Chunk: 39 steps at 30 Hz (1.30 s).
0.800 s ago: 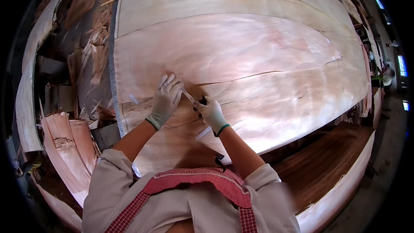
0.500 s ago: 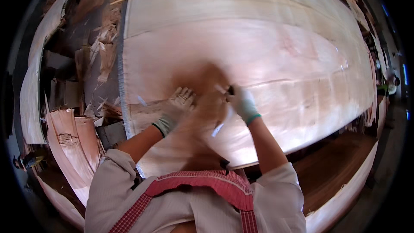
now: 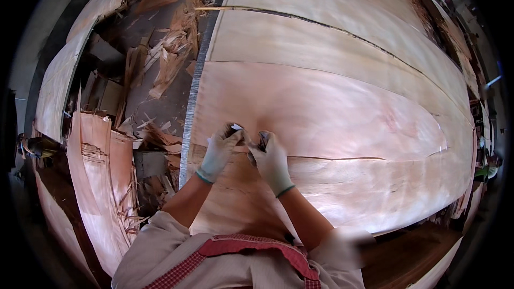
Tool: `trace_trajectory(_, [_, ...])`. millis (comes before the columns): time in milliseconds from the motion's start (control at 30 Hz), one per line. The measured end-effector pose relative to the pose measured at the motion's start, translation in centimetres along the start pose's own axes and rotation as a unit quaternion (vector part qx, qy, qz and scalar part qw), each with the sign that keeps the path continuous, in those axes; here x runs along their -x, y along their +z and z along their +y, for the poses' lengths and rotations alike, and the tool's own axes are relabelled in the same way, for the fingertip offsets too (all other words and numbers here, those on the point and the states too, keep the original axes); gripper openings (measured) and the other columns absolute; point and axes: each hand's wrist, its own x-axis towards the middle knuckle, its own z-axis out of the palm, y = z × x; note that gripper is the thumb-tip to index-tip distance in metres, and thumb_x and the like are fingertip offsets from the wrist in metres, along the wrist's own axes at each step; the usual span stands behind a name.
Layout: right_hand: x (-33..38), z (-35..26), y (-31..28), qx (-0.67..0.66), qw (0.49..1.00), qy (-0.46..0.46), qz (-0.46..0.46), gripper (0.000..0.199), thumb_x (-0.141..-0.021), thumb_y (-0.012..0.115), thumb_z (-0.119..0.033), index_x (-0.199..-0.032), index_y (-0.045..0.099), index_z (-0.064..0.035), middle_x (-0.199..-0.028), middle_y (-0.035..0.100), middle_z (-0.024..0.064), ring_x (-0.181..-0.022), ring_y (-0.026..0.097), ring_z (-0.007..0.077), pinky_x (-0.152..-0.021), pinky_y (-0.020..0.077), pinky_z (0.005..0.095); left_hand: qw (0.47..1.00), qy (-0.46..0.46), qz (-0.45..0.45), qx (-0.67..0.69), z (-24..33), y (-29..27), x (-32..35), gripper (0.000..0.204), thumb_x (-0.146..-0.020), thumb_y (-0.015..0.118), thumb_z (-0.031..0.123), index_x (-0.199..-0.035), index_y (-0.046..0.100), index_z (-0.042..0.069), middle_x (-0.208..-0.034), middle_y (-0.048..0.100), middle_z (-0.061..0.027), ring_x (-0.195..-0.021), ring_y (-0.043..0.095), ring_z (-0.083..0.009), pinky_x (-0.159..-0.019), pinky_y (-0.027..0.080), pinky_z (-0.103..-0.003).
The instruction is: The person uses a small knife to carefully peel thin layers of wood veneer from a large, curved wooden surface. They lift the veneer sheets, inspect them, and place them aside or on top of the work surface. The process involves precise cutting and handling of the delicate wood layers.
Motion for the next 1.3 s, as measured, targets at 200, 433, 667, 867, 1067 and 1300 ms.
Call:
trace_trajectory(200, [-7.1,3.9,3.2,0.320,0.945,-0.050,-0.039,0.024,-0.081,0.064,-0.020,-0.098,0.060,-0.0038,-0.091,0.065,0.0202,-0.091,0.060,0.0407,-0.079,0.0477,0.0460,0.855,0.184,0.098,-0.476,-4.3,-6.3,-8.1,0.010,-0.087,0.057,0.008,-0.095,0.056,0.001,-0.087,0.062,-0.0195,-0.082,0.059,-0.0378,-0.071,0.048,-0.044])
trace_trajectory(433, [-15.2,2.2,5.3,0.292,0.956,-0.006,0.006,0.025,-0.081,0.062,-0.025,-0.088,0.063,-0.0009,-0.084,0.066,0.0201,-0.084,0.063,0.0374,-0.075,0.0489,0.0432,0.828,0.254,0.145,-0.478,-0.8,-8.6,-17.6,0.010,-0.090,0.057,0.010,-0.094,0.056,0.001,-0.084,0.061,-0.0193,-0.077,0.060,-0.0369,-0.068,0.048,-0.040])
trace_trajectory(667, [-18.7,-0.3,7.7,0.100,0.994,0.031,-0.001,0.022,-0.086,0.061,-0.018,-0.082,0.061,0.0037,-0.066,0.064,0.0123,-0.057,0.063,0.0227,-0.057,0.0485,0.0350,0.765,0.316,0.202,-0.524,2.8,-10.1,-24.7,0.010,-0.085,0.062,0.011,-0.093,0.060,0.004,-0.096,0.062,-0.0166,-0.090,0.059,-0.0357,-0.077,0.047,-0.044])
trace_trajectory(867, [-20.0,-0.4,8.8,0.036,0.997,0.062,0.017,0.017,-0.089,0.060,-0.013,-0.082,0.059,0.0022,-0.069,0.061,0.0075,-0.057,0.057,0.0163,-0.053,0.0455,0.0303,0.751,0.233,0.253,-0.564,3.5,-10.3,-27.1,0.039,-0.077,0.070,0.018,-0.114,0.058,0.013,-0.126,0.053,-0.0094,-0.121,0.046,-0.0306,-0.102,0.034,-0.046])
trace_trajectory(1067, [-22.2,-2.7,4.0,0.471,0.872,-0.130,0.018,0.017,-0.082,0.062,-0.016,-0.094,0.065,-0.0043,-0.095,0.065,0.0216,-0.092,0.060,0.0405,-0.080,0.0481,0.0498,0.650,0.207,0.147,-0.717,2.5,-12.3,-25.1,0.056,-0.081,0.067,0.038,-0.130,0.053,0.015,-0.140,0.045,-0.0084,-0.135,0.034,-0.0280,-0.112,0.018,-0.054])
trace_trajectory(1300, [-22.2,-4.3,-12.7,0.090,0.990,0.060,0.091,0.018,-0.083,0.065,-0.016,-0.079,0.066,0.0018,-0.064,0.062,0.0066,-0.052,0.056,0.0136,-0.048,0.0438,0.0268,0.573,0.388,-0.012,-0.722,-1.5,1.5,-27.1,0.047,-0.087,0.055,0.020,-0.132,0.047,0.009,-0.134,0.050,-0.0131,-0.128,0.044,-0.0283,-0.105,0.036,-0.043])
